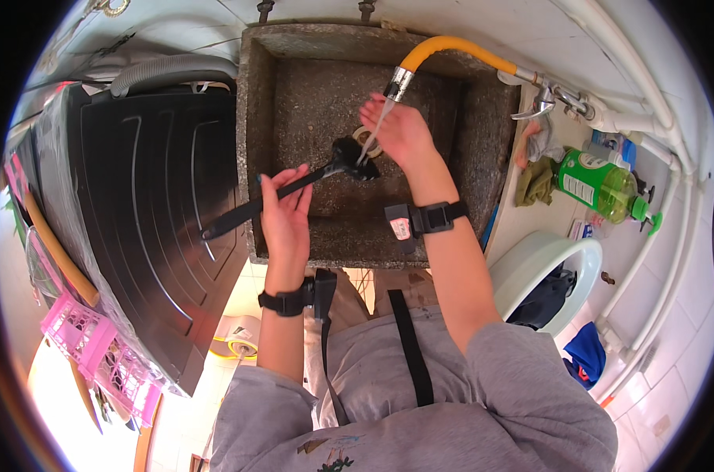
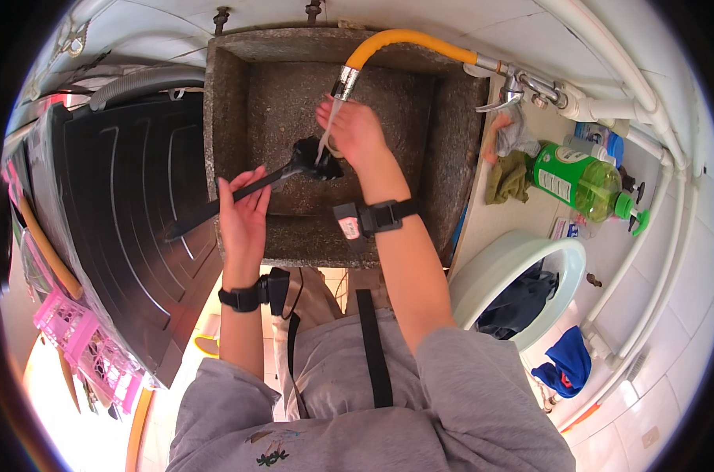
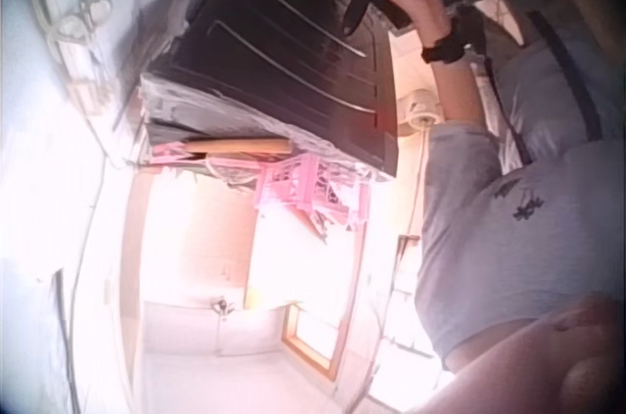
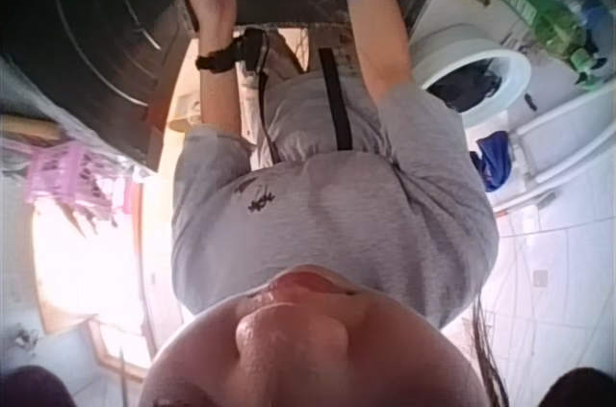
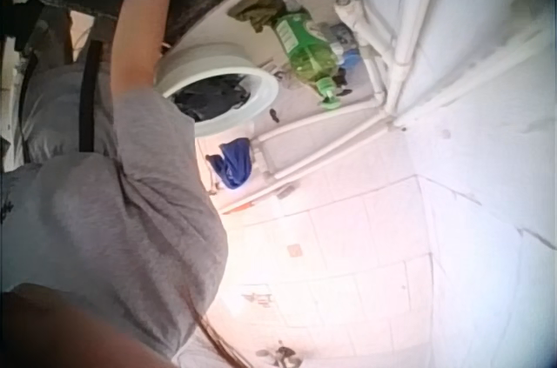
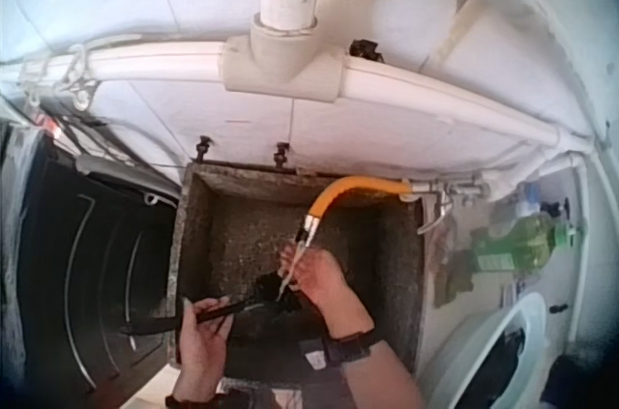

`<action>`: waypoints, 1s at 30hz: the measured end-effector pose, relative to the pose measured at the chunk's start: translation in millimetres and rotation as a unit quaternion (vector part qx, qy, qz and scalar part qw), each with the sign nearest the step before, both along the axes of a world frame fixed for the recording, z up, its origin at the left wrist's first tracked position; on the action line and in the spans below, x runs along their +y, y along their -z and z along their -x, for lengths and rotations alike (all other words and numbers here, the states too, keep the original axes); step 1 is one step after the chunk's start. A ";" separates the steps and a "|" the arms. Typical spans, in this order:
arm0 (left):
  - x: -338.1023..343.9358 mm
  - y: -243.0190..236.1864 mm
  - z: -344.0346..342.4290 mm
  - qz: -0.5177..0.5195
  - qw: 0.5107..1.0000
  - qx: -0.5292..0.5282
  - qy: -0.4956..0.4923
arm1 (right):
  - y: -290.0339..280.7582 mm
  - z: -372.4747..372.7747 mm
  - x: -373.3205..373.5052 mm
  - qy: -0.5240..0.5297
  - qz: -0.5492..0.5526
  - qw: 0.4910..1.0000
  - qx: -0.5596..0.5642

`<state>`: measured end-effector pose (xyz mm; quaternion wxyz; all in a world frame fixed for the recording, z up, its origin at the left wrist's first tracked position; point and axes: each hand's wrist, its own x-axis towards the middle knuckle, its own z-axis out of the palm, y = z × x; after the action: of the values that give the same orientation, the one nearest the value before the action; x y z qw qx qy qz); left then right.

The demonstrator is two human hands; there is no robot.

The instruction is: Cleaning a black spatula with a cloth and water at a sink.

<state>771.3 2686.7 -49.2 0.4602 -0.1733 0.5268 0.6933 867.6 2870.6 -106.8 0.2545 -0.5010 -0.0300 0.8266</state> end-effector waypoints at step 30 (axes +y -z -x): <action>75.8 33.0 -37.6 -0.087 0.988 -0.079 0.098 | 37.6 -86.2 -45.0 -0.131 -0.233 0.915 -0.303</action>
<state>808.9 2762.5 -82.2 0.5797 -0.1347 0.4409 0.6719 953.8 2825.5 -144.4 0.2319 -0.6455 -0.3627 0.6309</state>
